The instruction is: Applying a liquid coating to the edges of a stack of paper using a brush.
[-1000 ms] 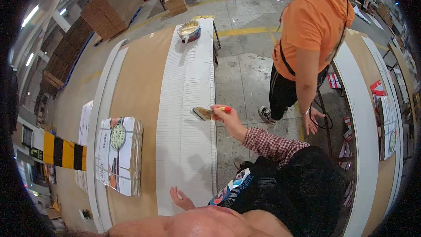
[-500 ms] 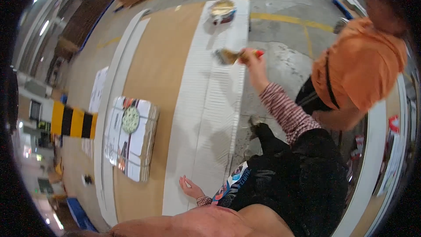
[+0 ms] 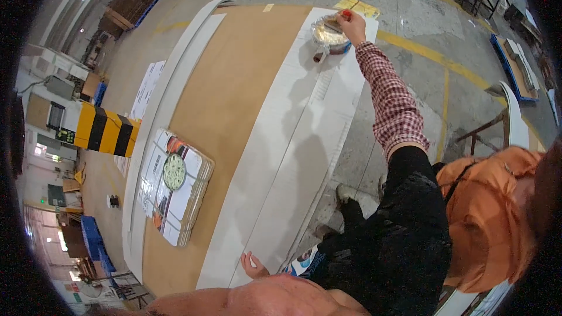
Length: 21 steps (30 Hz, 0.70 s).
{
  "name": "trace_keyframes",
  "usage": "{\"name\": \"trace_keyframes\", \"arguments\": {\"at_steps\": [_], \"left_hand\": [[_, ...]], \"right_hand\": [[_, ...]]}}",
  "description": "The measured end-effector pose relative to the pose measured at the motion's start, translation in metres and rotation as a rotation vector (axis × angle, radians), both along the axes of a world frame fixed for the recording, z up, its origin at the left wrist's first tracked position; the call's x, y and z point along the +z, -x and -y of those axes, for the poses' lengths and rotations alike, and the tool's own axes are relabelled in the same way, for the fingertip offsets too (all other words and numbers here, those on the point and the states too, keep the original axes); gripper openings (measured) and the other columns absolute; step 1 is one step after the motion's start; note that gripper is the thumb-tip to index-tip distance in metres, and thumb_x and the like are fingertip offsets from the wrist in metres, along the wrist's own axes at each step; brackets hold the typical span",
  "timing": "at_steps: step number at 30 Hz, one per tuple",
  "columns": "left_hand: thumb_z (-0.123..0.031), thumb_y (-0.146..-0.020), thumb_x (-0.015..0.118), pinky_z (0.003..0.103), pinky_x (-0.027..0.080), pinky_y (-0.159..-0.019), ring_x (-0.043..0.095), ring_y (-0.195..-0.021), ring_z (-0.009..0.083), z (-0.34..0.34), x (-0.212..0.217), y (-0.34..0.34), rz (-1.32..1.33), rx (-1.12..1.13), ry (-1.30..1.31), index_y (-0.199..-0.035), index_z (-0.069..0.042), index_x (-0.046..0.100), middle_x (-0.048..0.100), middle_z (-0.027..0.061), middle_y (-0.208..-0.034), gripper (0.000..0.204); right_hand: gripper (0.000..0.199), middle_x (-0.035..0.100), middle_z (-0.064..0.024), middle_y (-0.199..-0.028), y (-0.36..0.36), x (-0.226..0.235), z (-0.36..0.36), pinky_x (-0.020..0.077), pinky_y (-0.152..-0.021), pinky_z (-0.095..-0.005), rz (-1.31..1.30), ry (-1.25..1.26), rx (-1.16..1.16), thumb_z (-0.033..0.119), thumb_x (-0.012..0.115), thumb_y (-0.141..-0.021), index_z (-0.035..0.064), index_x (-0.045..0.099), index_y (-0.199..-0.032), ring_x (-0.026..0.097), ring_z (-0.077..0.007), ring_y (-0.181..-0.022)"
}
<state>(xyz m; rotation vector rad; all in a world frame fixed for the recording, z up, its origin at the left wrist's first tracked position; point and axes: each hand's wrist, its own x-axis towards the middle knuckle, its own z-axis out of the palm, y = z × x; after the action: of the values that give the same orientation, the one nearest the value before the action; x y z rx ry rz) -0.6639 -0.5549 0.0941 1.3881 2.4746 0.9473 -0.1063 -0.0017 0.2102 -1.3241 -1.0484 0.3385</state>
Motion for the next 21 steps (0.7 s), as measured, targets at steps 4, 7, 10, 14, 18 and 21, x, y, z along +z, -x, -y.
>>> {"name": "trace_keyframes", "arguments": {"at_steps": [4,7,10,14,18,21], "left_hand": [[-0.008,-0.087,0.054,0.045,0.036,-0.101,0.045,-0.12,0.0388,-0.014,0.004,-0.023,0.002,-0.024,0.049,-0.105,0.001,0.063,0.052,0.0257,-0.123,0.022],[-0.008,-0.086,0.055,0.046,0.035,-0.101,0.044,-0.121,0.0397,-0.007,0.004,-0.019,-0.13,-0.032,0.079,-0.105,-0.001,0.064,0.053,0.0259,-0.123,0.022],[-0.007,-0.085,0.055,0.047,0.035,-0.101,0.043,-0.122,0.0402,0.008,-0.035,0.009,-0.118,-0.093,0.169,-0.104,-0.001,0.064,0.051,0.0258,-0.124,0.021],[-0.038,-0.092,0.054,0.045,0.034,-0.104,0.044,-0.121,0.0402,0.007,-0.048,-0.003,-0.672,-0.309,0.27,-0.118,0.003,0.056,0.051,0.0243,-0.128,0.048],[-0.036,-0.092,0.054,0.047,0.035,-0.104,0.045,-0.12,0.0412,0.005,-0.053,-0.013,-0.217,-0.031,0.139,-0.118,0.003,0.056,0.05,0.0249,-0.128,0.047],[-0.036,-0.092,0.054,0.047,0.034,-0.104,0.045,-0.12,0.0419,-0.013,-0.065,-0.014,-0.157,-0.124,0.022,-0.117,0.002,0.058,0.05,0.0259,-0.128,0.046]], "right_hand": [[0.024,0.065,-0.0067,-0.069,-0.033,-0.016,-0.047,0.0464,-0.052,-0.0271,0.347,0.127,-0.1,0.022,0.069,-0.081,0.0009,0.067,-0.092,0.059,-0.0112,-0.056],[0.028,0.066,-0.0127,-0.072,-0.01,-0.028,-0.071,0.0492,-0.058,-0.0331,0.388,0.178,-0.074,0.026,0.071,-0.078,0.0018,0.067,-0.092,0.063,-0.021,-0.06],[0.029,0.067,-0.0157,-0.078,-0.034,-0.038,-0.074,0.05,-0.065,-0.0381,0.514,0.262,-0.099,0.029,0.069,-0.078,0.003,0.067,-0.091,0.065,-0.0295,-0.07],[0.028,0.066,-0.0188,-0.083,-0.032,-0.05,-0.086,0.0497,-0.07,-0.0419,0.604,0.378,-0.089,0.029,0.066,-0.079,0.0037,0.067,-0.09,0.064,-0.0337,-0.079],[0.027,0.065,-0.0203,-0.082,-0.007,-0.066,-0.105,0.0498,-0.071,-0.0422,0.702,0.348,-0.024,0.026,0.066,-0.078,0.0022,0.066,-0.09,0.063,-0.0352,-0.079],[0.026,0.064,-0.0218,-0.08,-0.017,-0.057,-0.105,0.0493,-0.069,-0.0427,0.634,0.414,0.031,0.024,0.067,-0.076,0.0013,0.066,-0.088,0.063,-0.0362,-0.076]]}}
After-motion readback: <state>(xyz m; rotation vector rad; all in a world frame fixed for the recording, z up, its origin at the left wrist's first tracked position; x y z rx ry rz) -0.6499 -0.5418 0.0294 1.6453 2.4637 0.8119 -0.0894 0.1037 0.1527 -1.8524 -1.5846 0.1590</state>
